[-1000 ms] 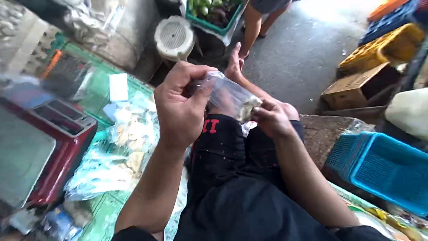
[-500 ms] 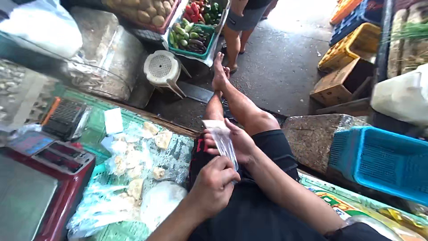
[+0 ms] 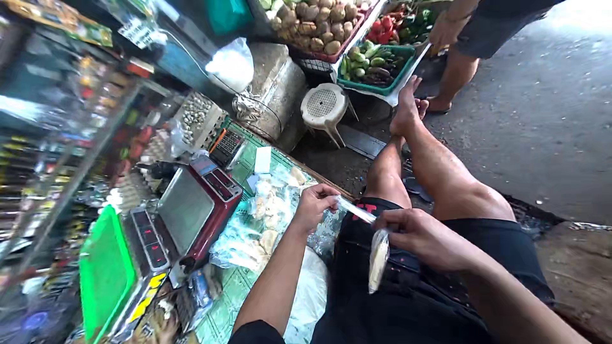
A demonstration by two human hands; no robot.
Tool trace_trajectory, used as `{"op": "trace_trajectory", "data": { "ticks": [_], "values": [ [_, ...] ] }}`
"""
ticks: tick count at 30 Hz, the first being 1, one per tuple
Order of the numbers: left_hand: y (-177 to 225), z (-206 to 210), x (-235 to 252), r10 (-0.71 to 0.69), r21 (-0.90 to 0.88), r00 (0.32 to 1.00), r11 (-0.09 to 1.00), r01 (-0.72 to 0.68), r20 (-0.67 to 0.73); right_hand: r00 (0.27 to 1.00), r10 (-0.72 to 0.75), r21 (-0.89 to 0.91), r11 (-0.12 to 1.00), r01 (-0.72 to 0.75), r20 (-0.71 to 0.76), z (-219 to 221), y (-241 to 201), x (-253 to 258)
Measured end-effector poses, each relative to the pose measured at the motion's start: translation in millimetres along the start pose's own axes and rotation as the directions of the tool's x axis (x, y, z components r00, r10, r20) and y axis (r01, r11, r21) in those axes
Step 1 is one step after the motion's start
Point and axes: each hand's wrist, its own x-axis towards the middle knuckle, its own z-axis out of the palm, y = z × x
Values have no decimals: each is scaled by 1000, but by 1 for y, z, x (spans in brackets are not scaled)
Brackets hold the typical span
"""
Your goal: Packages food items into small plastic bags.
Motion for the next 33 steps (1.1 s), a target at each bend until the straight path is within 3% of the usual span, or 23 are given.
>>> {"op": "trace_trajectory", "data": {
  "ticks": [2, 3, 5, 7, 9, 11, 12, 15, 21, 24, 28, 33],
  "values": [
    [8, 27, 3, 32, 171, 999, 985, -37, 33, 983, 172, -347, 920, -183, -63, 2, 0, 5],
    [10, 46, 2, 53, 226, 997, 972, -64, 55, 960, 237, -419, 865, -277, -147, 4, 2, 7],
    [13, 83, 1, 114, 313, 990, 940, -136, 88, 896, 332, -390, 814, -430, -295, -1, 9, 8],
    [12, 107, -2, 192, 425, 973, 876, -228, 127, 838, 415, -159, 856, -491, -354, -6, 20, 5],
    [2, 122, -5, 261, 467, 945, 823, -323, 195, 772, 547, 335, 829, -447, -322, -1, 35, -7],
    [-9, 125, -9, 286, 413, 932, 838, -355, 221, 766, 626, 791, 538, -291, -144, 11, 44, -18],
    [-13, 122, -12, 292, 396, 933, 847, -354, 209, 784, 615, 888, 402, -223, -82, 18, 46, -19],
    [-14, 108, -17, 338, 474, 934, 808, -350, 113, 842, 537, 972, 221, -75, -57, 28, 47, -14],
    [-26, 109, -18, 564, 750, 824, 525, -403, 49, 937, 324, 990, 94, 104, -129, 30, 38, -12],
    [-31, 121, -11, 575, 771, 817, 501, -392, 42, 934, 290, 976, 119, 183, -211, 28, 37, -15],
    [-17, 136, -3, 543, 829, 840, 473, -299, -6, 888, 346, 941, 258, 221, -303, 24, 29, -20],
    [-13, 141, 7, 653, 901, 750, 254, -351, 108, 859, 335, 867, 451, 214, -386, 22, 30, -16]
  ]
}}
